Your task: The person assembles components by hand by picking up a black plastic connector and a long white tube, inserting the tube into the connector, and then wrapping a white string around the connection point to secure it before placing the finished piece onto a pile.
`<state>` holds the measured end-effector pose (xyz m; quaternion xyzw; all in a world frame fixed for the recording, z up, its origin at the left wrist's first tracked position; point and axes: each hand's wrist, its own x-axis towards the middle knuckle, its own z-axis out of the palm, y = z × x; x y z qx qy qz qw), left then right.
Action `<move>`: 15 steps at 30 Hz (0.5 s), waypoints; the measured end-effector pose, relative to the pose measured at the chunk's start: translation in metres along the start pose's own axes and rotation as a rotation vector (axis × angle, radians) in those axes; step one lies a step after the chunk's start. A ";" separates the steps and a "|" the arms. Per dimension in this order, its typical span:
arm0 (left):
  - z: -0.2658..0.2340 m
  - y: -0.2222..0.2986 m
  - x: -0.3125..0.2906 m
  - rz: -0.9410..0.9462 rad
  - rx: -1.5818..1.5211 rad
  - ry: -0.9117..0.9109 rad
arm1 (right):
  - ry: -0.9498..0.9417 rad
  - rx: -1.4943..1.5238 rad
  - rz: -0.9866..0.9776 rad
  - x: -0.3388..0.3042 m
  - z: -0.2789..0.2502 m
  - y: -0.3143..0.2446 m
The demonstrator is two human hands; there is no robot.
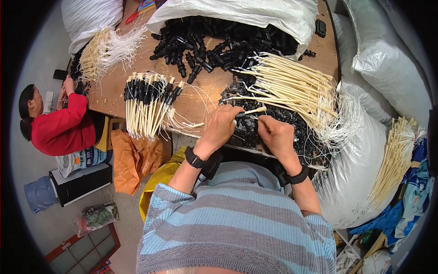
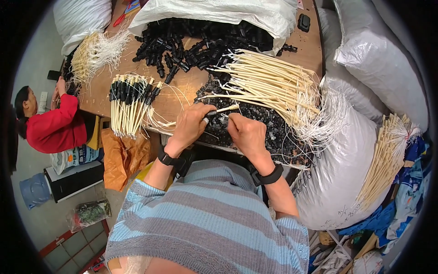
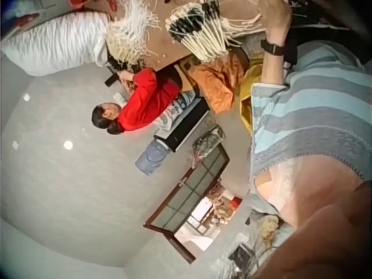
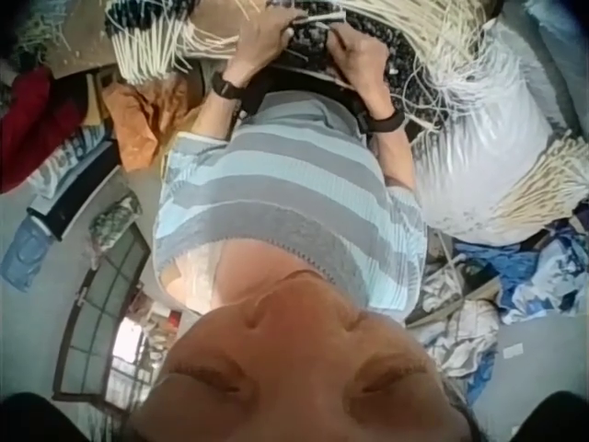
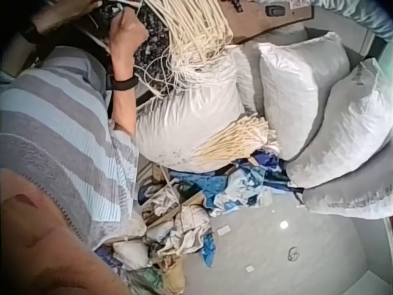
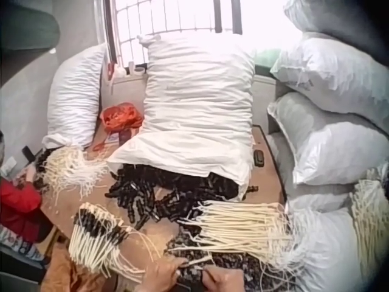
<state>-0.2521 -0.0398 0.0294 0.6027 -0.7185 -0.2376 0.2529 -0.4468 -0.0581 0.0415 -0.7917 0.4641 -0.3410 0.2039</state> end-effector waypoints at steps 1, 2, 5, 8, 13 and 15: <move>0.001 0.000 0.000 -0.002 -0.001 0.000 | 0.017 -0.005 0.023 0.001 0.001 -0.003; 0.002 0.001 0.000 0.031 -0.008 0.002 | 0.016 -0.004 0.023 0.001 0.002 -0.002; 0.001 0.006 0.000 0.066 -0.020 -0.025 | -0.022 0.006 0.012 -0.001 0.005 0.002; 0.003 0.008 0.001 0.076 -0.017 -0.080 | -0.065 0.040 -0.006 -0.004 0.009 0.006; 0.002 0.004 0.000 0.034 -0.062 -0.056 | -0.104 0.074 0.035 -0.005 0.006 0.007; 0.003 0.000 0.000 0.032 -0.043 -0.077 | -0.128 0.092 0.065 -0.007 0.002 0.007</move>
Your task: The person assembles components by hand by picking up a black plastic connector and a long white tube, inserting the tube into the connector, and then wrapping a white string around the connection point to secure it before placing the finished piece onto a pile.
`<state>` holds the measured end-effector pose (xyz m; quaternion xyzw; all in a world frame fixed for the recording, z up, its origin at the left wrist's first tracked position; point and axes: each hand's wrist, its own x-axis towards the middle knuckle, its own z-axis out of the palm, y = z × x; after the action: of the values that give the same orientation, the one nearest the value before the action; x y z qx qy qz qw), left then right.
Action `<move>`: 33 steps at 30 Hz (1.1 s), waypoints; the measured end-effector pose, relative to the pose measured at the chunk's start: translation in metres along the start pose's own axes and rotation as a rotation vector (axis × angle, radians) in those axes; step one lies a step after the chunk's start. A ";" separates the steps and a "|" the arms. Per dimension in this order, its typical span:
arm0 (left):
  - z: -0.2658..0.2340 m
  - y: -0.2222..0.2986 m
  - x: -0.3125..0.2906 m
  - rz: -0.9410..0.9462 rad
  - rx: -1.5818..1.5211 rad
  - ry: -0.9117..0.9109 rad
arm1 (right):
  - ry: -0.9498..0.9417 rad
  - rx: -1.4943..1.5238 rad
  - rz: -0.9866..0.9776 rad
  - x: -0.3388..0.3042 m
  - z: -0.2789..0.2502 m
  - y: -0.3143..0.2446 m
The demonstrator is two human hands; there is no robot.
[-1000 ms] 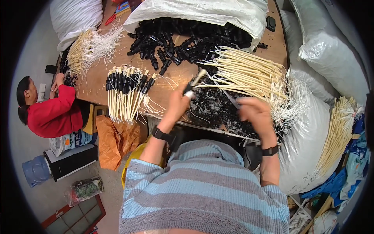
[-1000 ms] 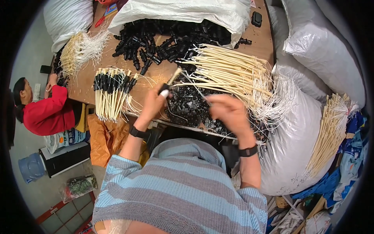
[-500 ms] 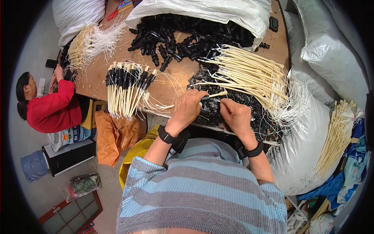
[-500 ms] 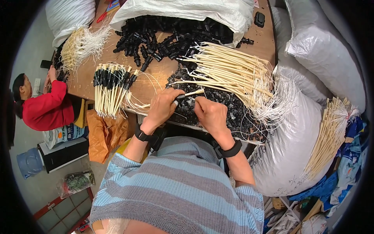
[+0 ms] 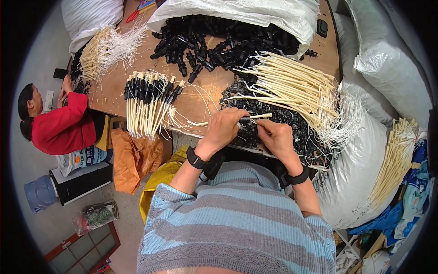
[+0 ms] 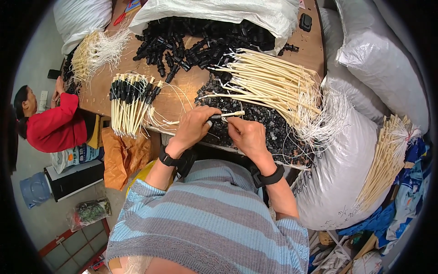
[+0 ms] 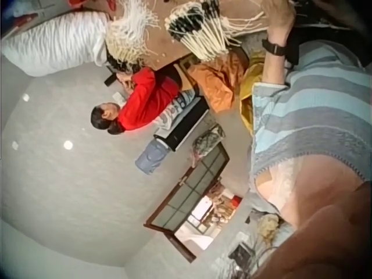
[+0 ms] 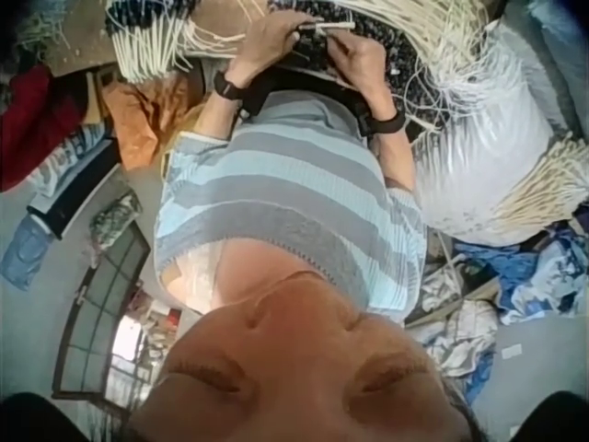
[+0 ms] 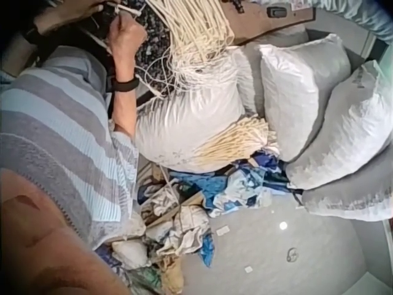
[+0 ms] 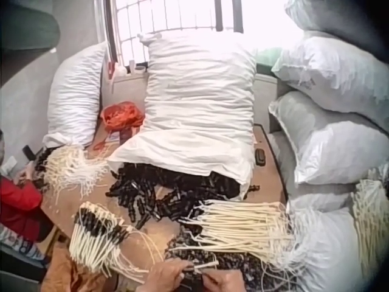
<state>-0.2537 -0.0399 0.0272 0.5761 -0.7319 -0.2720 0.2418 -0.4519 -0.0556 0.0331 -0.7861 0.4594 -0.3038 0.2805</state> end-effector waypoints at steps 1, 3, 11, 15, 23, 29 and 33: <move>0.000 0.001 -0.001 -0.001 0.000 0.000 | -0.022 0.019 0.030 -0.001 -0.001 0.000; -0.001 0.004 -0.001 0.006 0.004 -0.022 | -0.027 0.000 0.015 -0.002 0.000 0.003; 0.007 0.004 0.001 0.055 -0.004 -0.067 | -0.014 -0.008 0.003 0.000 0.006 -0.004; -0.005 0.010 0.010 -0.020 -0.195 -0.266 | -0.137 0.154 0.005 0.000 0.005 -0.007; 0.006 0.007 0.006 0.116 -0.290 0.161 | 0.035 -0.159 -0.117 -0.006 0.019 -0.005; 0.015 0.005 0.005 0.008 -0.466 0.289 | 0.069 -0.167 -0.125 -0.003 0.016 -0.011; 0.015 -0.003 0.001 -0.326 -1.027 0.017 | 0.081 0.048 -0.065 -0.001 0.013 -0.010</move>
<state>-0.2621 -0.0396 0.0145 0.4918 -0.4039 -0.6243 0.4530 -0.4372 -0.0482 0.0311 -0.7807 0.4372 -0.3553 0.2704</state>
